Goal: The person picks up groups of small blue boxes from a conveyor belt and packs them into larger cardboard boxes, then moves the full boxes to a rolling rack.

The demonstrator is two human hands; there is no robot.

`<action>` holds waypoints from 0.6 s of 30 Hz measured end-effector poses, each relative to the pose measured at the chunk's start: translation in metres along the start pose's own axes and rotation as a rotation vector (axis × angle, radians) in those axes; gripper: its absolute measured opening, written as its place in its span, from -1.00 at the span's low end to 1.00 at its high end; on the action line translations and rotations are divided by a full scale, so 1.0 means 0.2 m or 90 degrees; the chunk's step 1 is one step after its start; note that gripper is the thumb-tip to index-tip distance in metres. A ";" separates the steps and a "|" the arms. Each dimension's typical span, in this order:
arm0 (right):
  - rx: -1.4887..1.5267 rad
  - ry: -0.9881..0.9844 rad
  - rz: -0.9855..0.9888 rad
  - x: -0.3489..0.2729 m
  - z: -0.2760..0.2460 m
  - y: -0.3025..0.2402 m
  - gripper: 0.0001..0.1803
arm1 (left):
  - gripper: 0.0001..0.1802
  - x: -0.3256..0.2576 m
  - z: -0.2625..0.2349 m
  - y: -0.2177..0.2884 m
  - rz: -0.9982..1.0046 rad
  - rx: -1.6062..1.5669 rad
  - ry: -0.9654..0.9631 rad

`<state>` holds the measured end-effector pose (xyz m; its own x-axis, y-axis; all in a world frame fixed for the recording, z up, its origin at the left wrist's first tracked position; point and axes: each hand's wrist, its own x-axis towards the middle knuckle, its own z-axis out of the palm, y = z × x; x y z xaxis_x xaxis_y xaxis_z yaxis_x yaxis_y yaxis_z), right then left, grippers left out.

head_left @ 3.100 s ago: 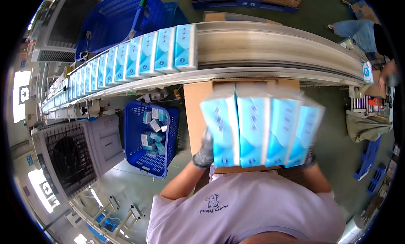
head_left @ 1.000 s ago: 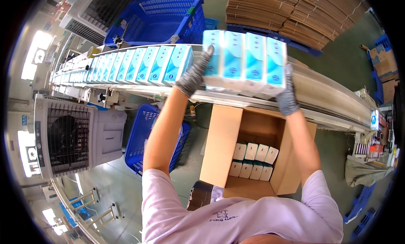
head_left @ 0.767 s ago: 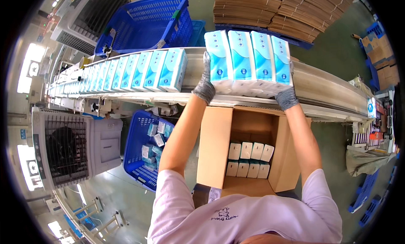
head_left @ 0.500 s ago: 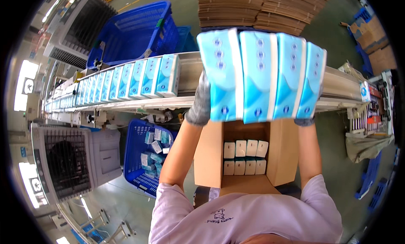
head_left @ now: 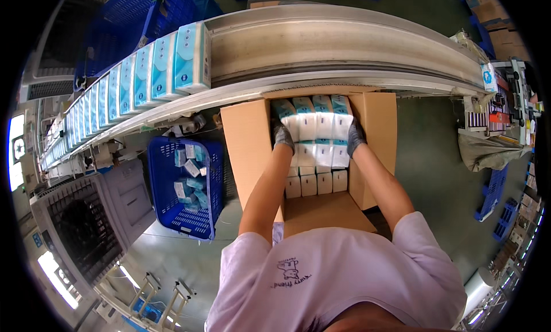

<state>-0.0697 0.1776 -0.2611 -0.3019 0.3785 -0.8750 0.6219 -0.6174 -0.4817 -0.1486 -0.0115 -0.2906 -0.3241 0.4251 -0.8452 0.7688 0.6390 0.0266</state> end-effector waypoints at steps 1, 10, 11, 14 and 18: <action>0.029 0.040 -0.049 -0.03 0.01 0.02 -0.41 | -0.49 -0.04 -0.06 0.01 -0.002 0.323 -0.025; -0.943 0.292 -0.801 -0.08 0.10 0.21 -0.25 | -0.31 -0.09 0.08 0.14 -0.233 -0.888 0.342; -0.990 0.171 -0.673 -0.03 0.09 0.17 -0.26 | -0.31 -0.06 0.05 0.09 -0.243 -0.892 0.329; -0.978 0.183 -0.663 -0.02 0.11 0.20 -0.31 | -0.31 -0.11 0.02 0.15 -0.295 -0.753 0.401; -0.829 -0.070 -0.811 -0.35 0.12 0.16 -0.50 | -0.35 -0.37 0.04 0.26 -0.097 -0.580 0.321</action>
<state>-0.0462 0.1149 -0.2164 -0.9956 0.0603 -0.0713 0.0875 0.8682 -0.4885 -0.0811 -0.0144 -0.2314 -0.7349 0.3836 -0.5593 0.0631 0.8597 0.5069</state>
